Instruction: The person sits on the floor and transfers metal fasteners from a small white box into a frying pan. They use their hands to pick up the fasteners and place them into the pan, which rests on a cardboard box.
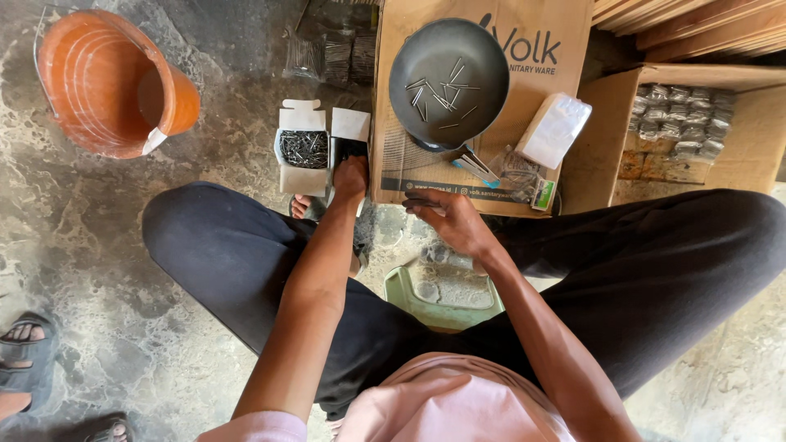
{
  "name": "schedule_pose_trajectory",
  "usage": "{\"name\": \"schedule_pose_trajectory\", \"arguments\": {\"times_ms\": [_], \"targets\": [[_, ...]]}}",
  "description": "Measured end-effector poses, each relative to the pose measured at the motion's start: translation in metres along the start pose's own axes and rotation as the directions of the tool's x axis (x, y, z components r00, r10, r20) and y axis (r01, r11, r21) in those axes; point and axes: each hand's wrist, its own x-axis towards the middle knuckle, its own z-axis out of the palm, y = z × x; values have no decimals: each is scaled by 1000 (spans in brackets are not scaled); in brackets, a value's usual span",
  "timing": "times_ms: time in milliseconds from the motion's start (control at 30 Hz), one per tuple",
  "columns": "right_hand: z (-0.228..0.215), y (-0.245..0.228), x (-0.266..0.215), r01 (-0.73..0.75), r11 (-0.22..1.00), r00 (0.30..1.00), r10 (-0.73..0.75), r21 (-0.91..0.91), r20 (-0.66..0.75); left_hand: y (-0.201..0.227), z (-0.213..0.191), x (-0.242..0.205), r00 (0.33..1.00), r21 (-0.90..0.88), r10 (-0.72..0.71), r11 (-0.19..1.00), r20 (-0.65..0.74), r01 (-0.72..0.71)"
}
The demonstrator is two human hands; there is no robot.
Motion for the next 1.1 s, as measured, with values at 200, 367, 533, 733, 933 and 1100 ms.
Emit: {"name": "schedule_pose_trajectory", "arguments": {"times_ms": [200, 367, 533, 733, 933, 1100], "targets": [[-1, -5, -2, 7, 1000, 1000, -7, -10, -7, -11, 19, 16, 1000, -53, -27, 998, 2, 27], [-1, -1, -1, -9, 1000, 1000, 9, 2, -7, -4, 10, 3, 998, -80, 2, 997, -61, -7], [-1, 2, 0, -8, 1000, 1000, 8, 9, -5, -8, 4, -12, 988, -194, 8, 980, -153, -38], [1, 18, 10, -12, 1000, 998, 13, 13, -67, -8, 0, -21, 974, -353, 6, 931, -228, -88], [2, 4, 5, -3, 1000, 997, 3, -6, -72, 40, -75, -75, 962, -206, -28, 978, -272, -30], [4, 11, 12, 40, 998, 983, -49, -54, -179, 56, -111, -84, 986, -240, 122, 960, -117, -147]]}}
